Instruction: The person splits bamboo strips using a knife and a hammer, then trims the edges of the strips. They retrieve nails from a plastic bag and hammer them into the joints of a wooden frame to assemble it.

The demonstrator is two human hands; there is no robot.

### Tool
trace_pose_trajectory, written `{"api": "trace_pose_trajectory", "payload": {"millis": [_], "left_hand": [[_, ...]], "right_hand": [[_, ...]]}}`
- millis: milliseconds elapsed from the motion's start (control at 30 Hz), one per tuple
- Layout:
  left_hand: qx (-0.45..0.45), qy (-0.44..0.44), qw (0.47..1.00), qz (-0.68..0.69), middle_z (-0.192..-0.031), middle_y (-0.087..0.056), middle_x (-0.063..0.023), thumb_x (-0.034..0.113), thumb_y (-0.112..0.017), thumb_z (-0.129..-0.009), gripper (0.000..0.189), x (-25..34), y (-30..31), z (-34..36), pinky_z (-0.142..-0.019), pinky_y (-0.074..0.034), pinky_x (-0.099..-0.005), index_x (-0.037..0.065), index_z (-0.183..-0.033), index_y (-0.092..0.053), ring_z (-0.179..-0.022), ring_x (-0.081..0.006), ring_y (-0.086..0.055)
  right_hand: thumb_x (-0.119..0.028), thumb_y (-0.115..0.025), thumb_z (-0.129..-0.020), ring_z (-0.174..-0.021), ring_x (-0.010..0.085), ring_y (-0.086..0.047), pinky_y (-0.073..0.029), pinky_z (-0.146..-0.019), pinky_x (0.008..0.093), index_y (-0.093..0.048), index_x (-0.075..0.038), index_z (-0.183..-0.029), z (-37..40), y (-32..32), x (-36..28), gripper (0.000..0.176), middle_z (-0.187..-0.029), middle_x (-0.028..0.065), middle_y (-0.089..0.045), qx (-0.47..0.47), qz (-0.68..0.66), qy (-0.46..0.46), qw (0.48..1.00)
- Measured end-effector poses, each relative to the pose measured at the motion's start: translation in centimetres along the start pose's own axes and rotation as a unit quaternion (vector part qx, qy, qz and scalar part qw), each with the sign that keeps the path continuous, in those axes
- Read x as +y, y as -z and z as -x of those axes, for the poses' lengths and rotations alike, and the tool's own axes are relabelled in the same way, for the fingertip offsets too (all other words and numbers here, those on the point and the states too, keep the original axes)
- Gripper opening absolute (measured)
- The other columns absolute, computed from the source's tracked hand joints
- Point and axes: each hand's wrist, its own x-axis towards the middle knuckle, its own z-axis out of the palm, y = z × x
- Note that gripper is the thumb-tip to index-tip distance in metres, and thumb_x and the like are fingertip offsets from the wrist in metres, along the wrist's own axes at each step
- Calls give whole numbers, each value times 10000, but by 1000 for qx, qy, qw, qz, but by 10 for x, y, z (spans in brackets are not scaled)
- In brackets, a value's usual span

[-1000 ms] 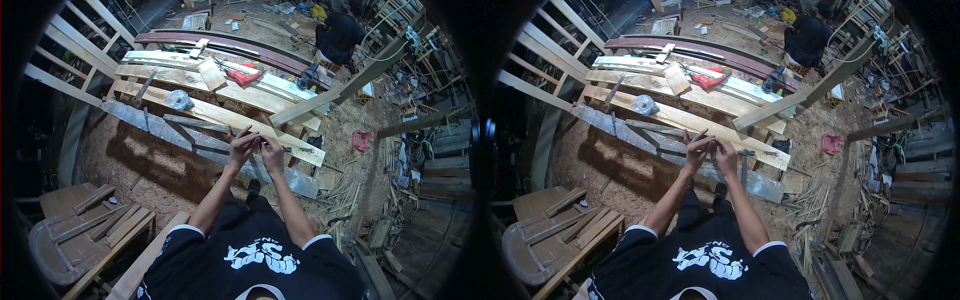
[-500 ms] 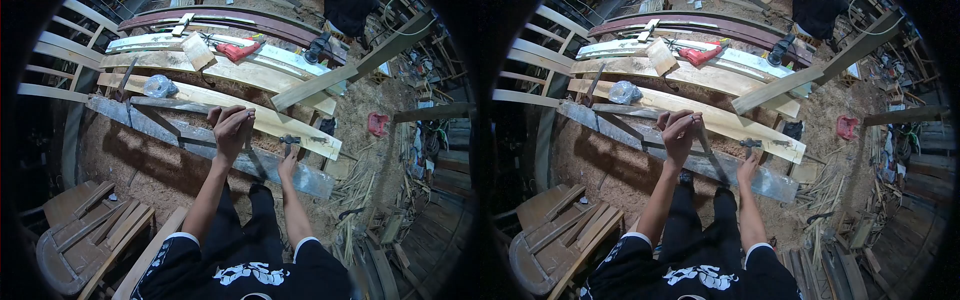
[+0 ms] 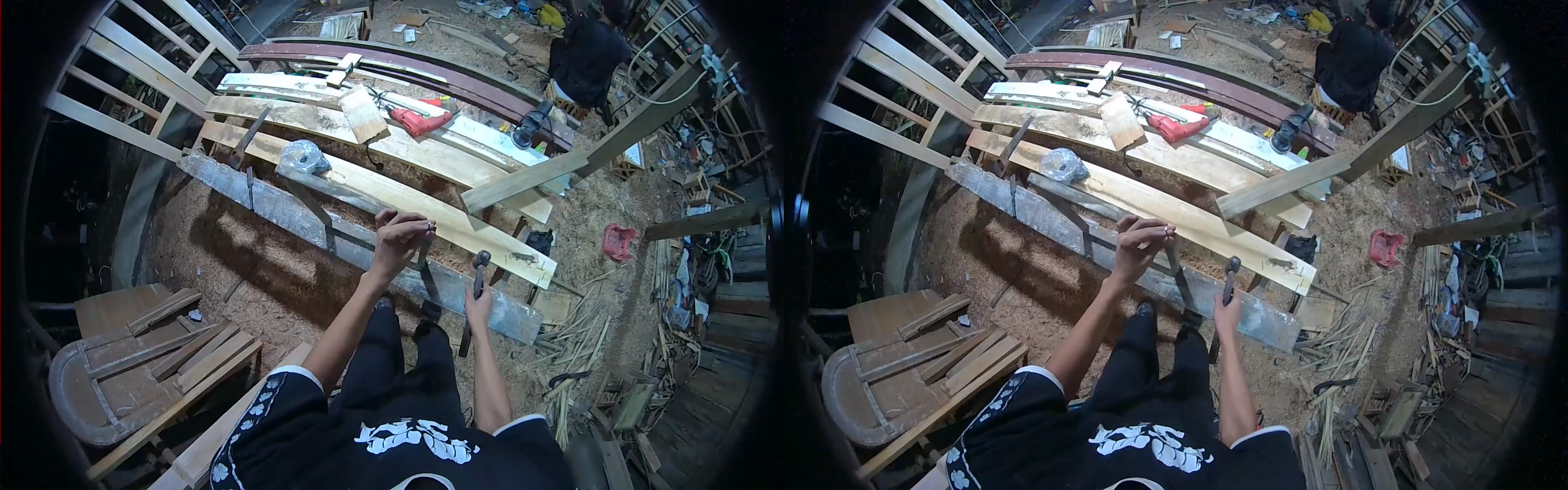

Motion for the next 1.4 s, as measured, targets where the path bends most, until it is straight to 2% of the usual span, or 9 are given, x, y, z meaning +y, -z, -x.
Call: {"api": "trace_pose_trajectory", "payload": {"millis": [100, 200, 233, 300, 400, 467, 700, 1233, 1400], "left_hand": [[-26, 20, 999, -24, -1045, -756, -17, 206, -823, -781, 166, -3, 7, 13, -971, -328, -358, 172, -939, -784, -967, -146, -680], [-1, -14, 999, -39, -1033, -757, -20, 201, -824, -767, 147, -8, 9, 21, -972, -326, -359, 176, -906, -781, -959, -146, -678], [-16, -25, 999, -40, -1040, -757, -18, 215, -823, -761, 118, -5, 12, 18, -956, -327, -359, 182, -865, -777, -925, -138, -677], [-61, 15, 997, -39, -1034, -762, -4, 212, -813, -777, 127, -1, 17, 9, -949, -324, -354, 182, -897, -782, -926, -120, -675], [-156, 93, 982, -46, -990, -770, 23, 214, -800, -799, 134, 1, 22, 9, -937, -311, -349, 177, -926, -783, -930, -96, -677], [-74, 3, 997, 15, -1032, -756, -32, 209, -803, -793, 144, -15, 12, 16, -937, -314, -341, 162, -927, -779, -903, -137, -679], [-104, 23, 989, 98, -1167, -735, -37, 33, -681, -825, 290, -20, 18, 24, -974, -291, -333, 148, -1076, -772, -1058, -137, -655], [-76, 47, 988, 123, -1010, -771, -44, 133, -703, -913, 244, -21, 18, 23, -989, -335, -304, 54, -1143, -699, -944, -111, -696], [-94, 5, 992, 88, -1175, -731, -46, 115, -716, -878, 203, -25, 20, 19, -1017, -306, -352, 138, -1075, -756, -1027, -130, -671]], "right_hand": [[-128, -664, -929, -447, 109, -494, -393, -393, 296, -573, -7, -1132, 36, 23, -51, 254, -677, 15, -542, 31, -41, 174, 983], [-169, -676, -937, -463, 84, -499, -386, -391, 259, -575, -16, -1146, 69, 49, -114, 278, -671, 0, -533, -26, -137, 119, 983], [-251, -702, -918, -610, 157, -579, -465, -570, 339, -608, 32, -1024, 96, 76, -173, 317, -691, 53, -590, -69, -192, 29, 979], [-254, -702, -923, -570, 141, -570, -454, -532, 323, -612, 25, -1008, 103, 79, -190, 305, -673, 43, -587, -66, -186, 40, 979], [-254, -699, -933, -517, 113, -556, -433, -472, 294, -612, 10, -974, 114, 71, -185, 281, -661, 28, -587, -51, -154, 70, 984], [-253, -696, -938, -503, 102, -549, -422, -452, 280, -610, 3, -957, 120, 70, -191, 270, -667, 22, -590, -30, -129, 99, 986], [-261, -690, -950, -503, 87, -528, -416, -455, 271, -608, -3, -961, 151, 74, -221, 272, -670, 6, -560, -48, -197, 82, 976], [-268, -710, -941, -486, 73, -518, -398, -413, 244, -571, -27, -893, 143, 76, -209, 282, -660, -1, -549, -29, -148, 104, 983], [-270, -713, -938, -488, 77, -517, -400, -421, 248, -577, -19, -907, 144, 82, -217, 288, -661, -2, -541, -36, -157, 87, 983]]}}
